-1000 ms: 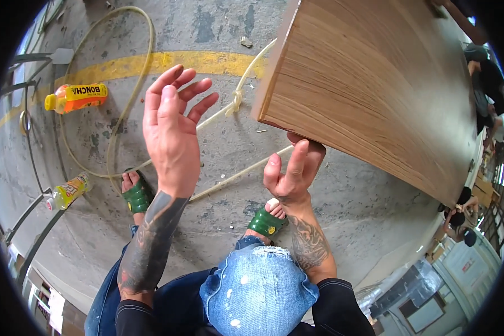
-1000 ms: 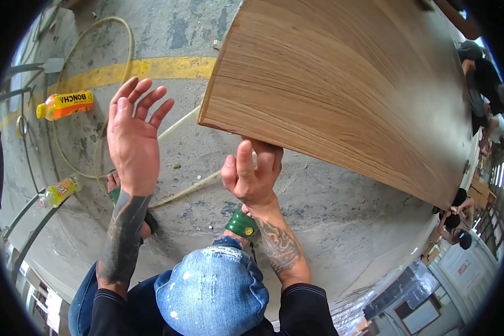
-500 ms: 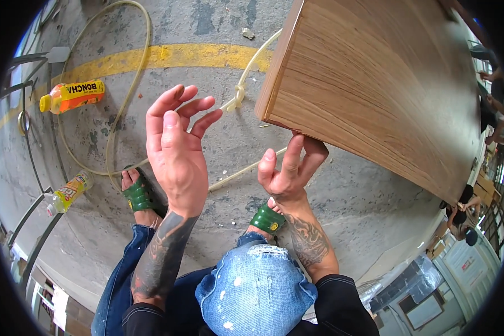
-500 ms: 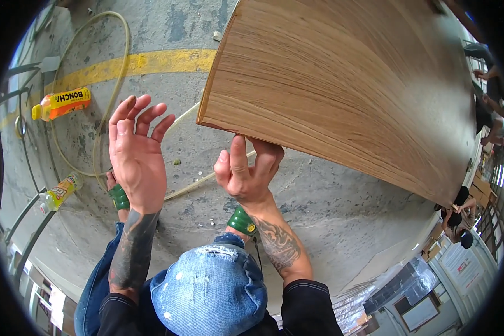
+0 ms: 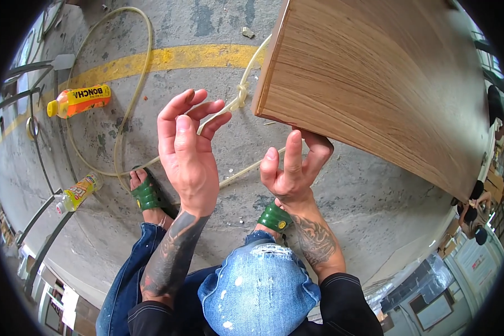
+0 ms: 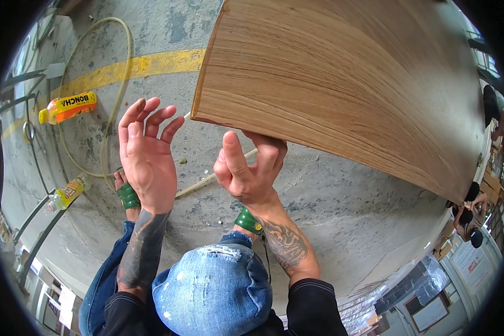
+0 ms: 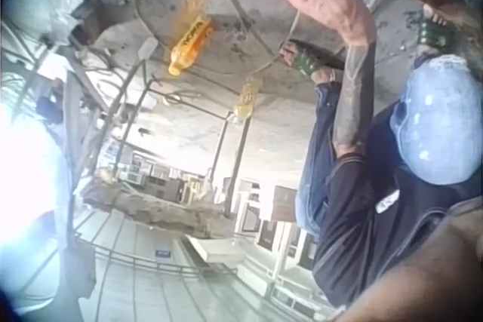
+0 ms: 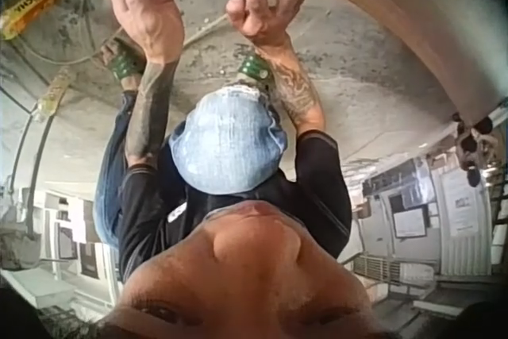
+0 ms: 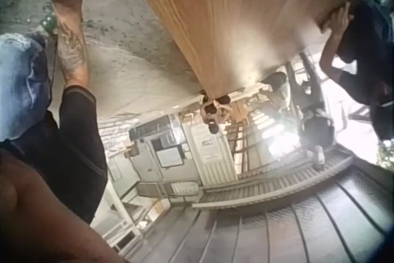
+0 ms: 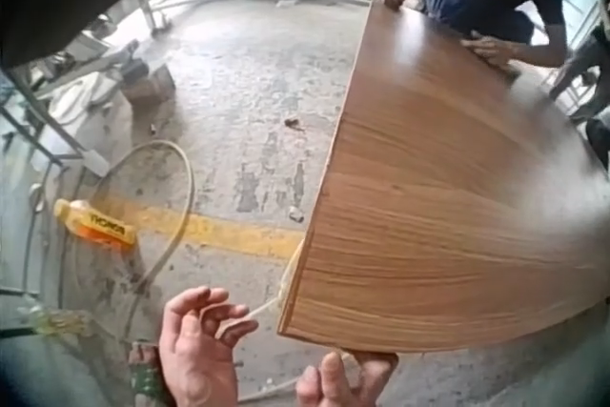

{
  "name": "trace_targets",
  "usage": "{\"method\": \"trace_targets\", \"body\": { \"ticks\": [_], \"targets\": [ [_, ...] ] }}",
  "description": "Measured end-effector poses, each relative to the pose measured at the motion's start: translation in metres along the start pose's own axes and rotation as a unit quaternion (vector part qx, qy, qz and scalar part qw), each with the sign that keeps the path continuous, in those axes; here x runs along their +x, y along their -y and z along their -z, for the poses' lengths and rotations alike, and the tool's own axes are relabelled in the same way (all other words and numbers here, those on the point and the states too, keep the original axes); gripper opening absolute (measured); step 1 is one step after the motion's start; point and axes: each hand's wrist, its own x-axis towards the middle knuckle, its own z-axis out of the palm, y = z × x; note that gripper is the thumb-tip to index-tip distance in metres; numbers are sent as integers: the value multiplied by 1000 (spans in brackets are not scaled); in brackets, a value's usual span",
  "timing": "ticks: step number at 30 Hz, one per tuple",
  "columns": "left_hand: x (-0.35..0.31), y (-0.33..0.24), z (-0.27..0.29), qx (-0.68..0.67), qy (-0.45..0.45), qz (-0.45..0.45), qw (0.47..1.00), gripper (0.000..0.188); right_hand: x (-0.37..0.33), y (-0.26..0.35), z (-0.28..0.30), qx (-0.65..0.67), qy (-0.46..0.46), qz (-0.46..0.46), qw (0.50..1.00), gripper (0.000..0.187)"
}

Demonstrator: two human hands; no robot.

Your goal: Wiping and cleaning the edges of a wooden furniture board with a cloth.

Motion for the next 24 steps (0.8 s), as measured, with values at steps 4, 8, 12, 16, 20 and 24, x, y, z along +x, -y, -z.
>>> {"method": "trace_targets", "body": {
  "ticks": [4,8,12,16,20,24],
  "targets": [
    [-1,-2,-1,27,4,6,1000,47,6,8,-2,6,-4,-25,1000,72],
    [-3,3,-1,18,5,17,1000,46,8,9,-2,1,17,-14,1000,71],
    [-3,4,0,22,1,18,1000,46,7,3,2,16,-7,7,1000,69],
    [-2,0,0,27,-3,18,999,45,6,5,-3,53,-31,-14,998,69],
    [-4,3,1,18,1,15,1000,46,9,16,-5,-5,-11,-27,1000,64],
    [-8,6,1,50,5,-62,997,37,15,20,-5,50,16,-6,999,59]
  ]
}}
